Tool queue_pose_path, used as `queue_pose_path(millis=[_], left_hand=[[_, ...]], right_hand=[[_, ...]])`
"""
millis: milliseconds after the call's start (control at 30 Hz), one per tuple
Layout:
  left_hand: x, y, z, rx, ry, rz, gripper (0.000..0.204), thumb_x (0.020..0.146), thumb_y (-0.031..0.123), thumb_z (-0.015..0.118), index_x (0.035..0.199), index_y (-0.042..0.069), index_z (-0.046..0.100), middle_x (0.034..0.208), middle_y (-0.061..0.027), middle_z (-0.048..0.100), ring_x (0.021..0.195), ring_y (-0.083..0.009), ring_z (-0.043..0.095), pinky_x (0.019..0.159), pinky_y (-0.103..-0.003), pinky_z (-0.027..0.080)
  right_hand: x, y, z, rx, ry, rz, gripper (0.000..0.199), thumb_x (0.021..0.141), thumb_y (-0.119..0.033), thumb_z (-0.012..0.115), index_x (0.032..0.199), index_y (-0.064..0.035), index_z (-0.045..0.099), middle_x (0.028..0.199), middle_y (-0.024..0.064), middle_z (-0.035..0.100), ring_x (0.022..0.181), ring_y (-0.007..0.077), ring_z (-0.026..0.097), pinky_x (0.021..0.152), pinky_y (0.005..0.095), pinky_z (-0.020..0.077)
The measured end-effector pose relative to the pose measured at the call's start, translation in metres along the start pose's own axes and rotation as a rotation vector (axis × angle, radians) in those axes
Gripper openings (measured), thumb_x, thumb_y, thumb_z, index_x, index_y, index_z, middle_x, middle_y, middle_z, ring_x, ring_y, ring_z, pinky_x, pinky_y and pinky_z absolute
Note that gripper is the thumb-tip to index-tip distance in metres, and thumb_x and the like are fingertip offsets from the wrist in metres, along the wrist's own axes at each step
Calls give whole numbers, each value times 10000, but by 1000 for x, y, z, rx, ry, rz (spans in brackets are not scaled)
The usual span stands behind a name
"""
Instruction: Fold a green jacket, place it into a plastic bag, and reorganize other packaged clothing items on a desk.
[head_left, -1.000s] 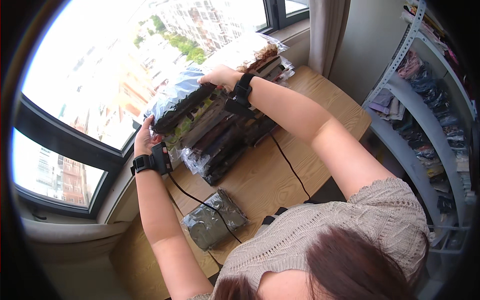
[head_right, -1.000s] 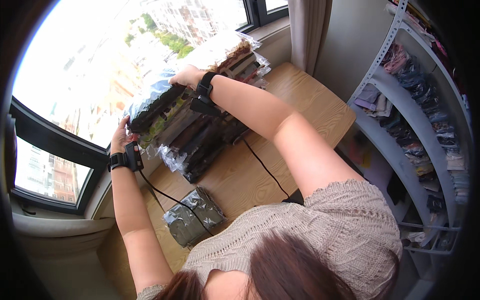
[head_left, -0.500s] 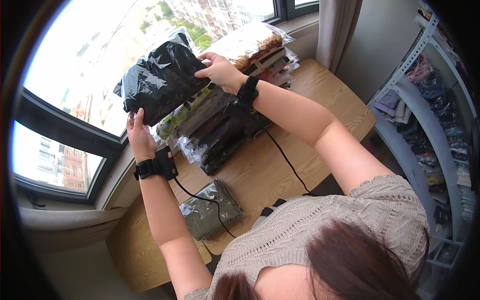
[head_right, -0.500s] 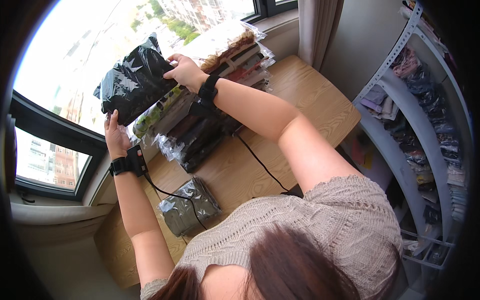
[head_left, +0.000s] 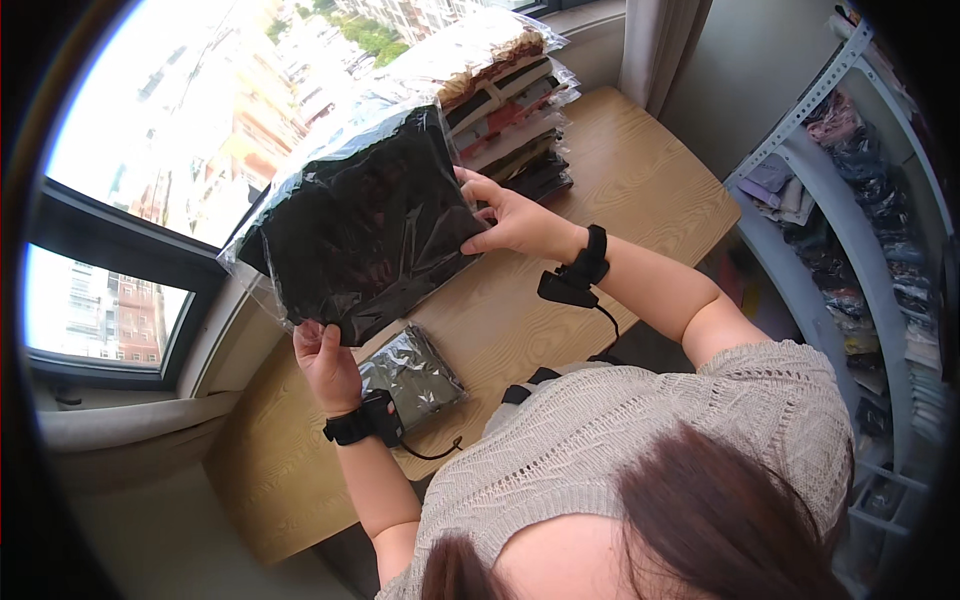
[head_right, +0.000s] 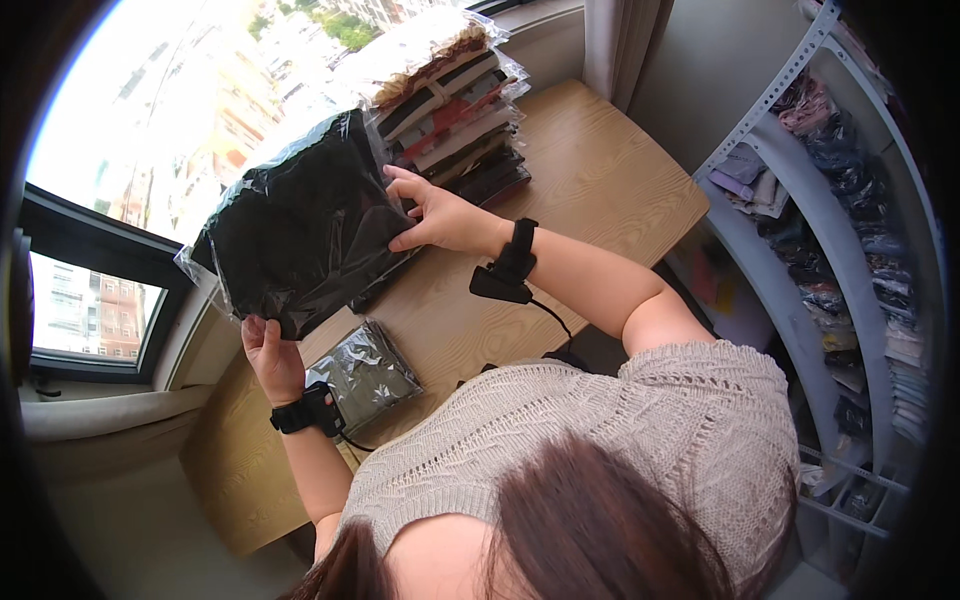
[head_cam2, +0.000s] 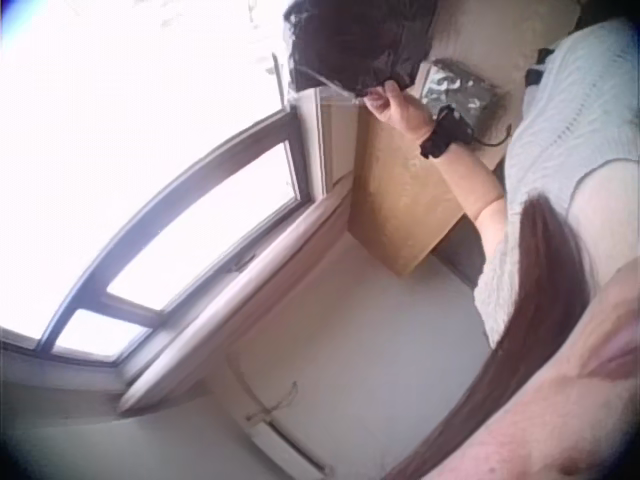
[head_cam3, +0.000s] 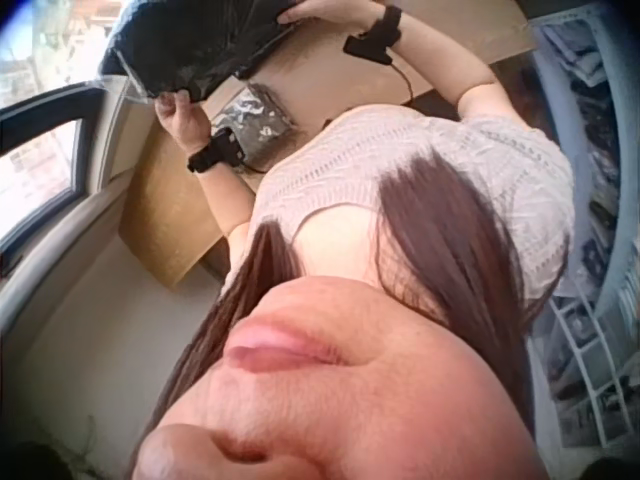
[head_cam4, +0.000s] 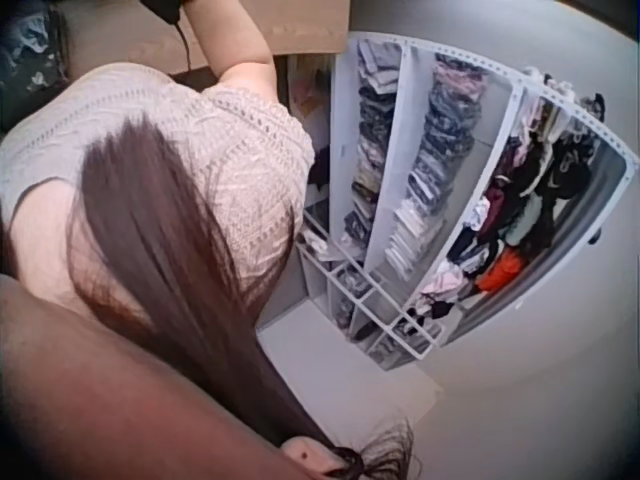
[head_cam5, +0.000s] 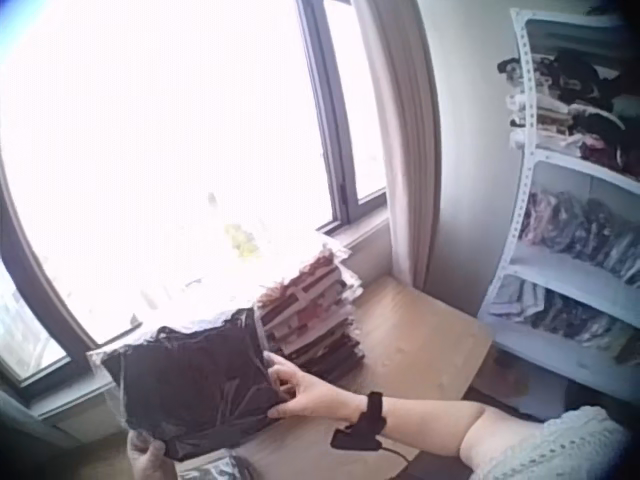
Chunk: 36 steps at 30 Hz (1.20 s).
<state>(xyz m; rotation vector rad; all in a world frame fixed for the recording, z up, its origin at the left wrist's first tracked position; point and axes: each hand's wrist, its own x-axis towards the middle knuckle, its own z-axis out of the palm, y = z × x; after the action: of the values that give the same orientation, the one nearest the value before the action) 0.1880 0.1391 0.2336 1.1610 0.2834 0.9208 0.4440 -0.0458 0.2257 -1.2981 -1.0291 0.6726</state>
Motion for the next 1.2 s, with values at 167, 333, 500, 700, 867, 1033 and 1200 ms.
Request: queue_pose_path(millis=[167,333,500,700,867,1033,1200], left_hand=[[-29,-32,-18,-24,-102,-39,192,811,-33,644,962,66,579,885,30,546,812,-91,487,791,-227,371],[-59,-59,-15,-56,9,-249,237,808,-49,639,1013,58,589,988,-11,608,923,-122,552,862,-270,416],[-81,-103,-14,-11,80,-534,247,837,-18,639,1061,54,563,1005,3,598,862,-101,563,755,-259,456],[-95,-197,-44,358,-63,-907,176,869,139,660,1009,90,564,858,54,547,700,-55,502,544,-212,392],[-105,-254,-98,478,-192,-1319,219,902,249,623,1001,59,578,784,27,552,654,-63,490,536,-196,376],[-84,-196,-80,580,-102,-928,429,925,227,580,1288,25,473,1128,-87,581,977,-154,580,785,-247,470],[10,-80,-38,581,8,-553,456,935,225,562,1326,41,420,1220,-85,563,1038,-149,565,831,-245,446]], right_hand=[[-42,14,1,239,-97,145,528,703,-46,748,1164,-31,493,1340,87,466,1164,145,471,947,266,396],[-80,33,-6,256,-134,312,579,732,-10,725,1247,-17,460,1129,38,577,1043,123,527,947,276,415],[-121,75,-22,271,-134,428,602,742,6,722,1281,-30,456,1195,42,558,1096,126,507,976,278,397],[-162,173,-42,113,-147,672,511,722,-22,754,1166,-7,502,1093,74,605,1011,161,551,908,292,429],[-180,263,-43,-58,-82,794,546,698,-18,752,1174,36,489,1108,162,613,1044,260,577,891,344,461],[-150,230,-46,-541,87,884,627,677,-169,734,1199,87,497,1085,282,608,1012,376,603,871,372,485],[-51,126,-47,-523,183,349,391,793,-171,644,1140,-4,571,1097,205,615,1044,325,586,904,383,469]])
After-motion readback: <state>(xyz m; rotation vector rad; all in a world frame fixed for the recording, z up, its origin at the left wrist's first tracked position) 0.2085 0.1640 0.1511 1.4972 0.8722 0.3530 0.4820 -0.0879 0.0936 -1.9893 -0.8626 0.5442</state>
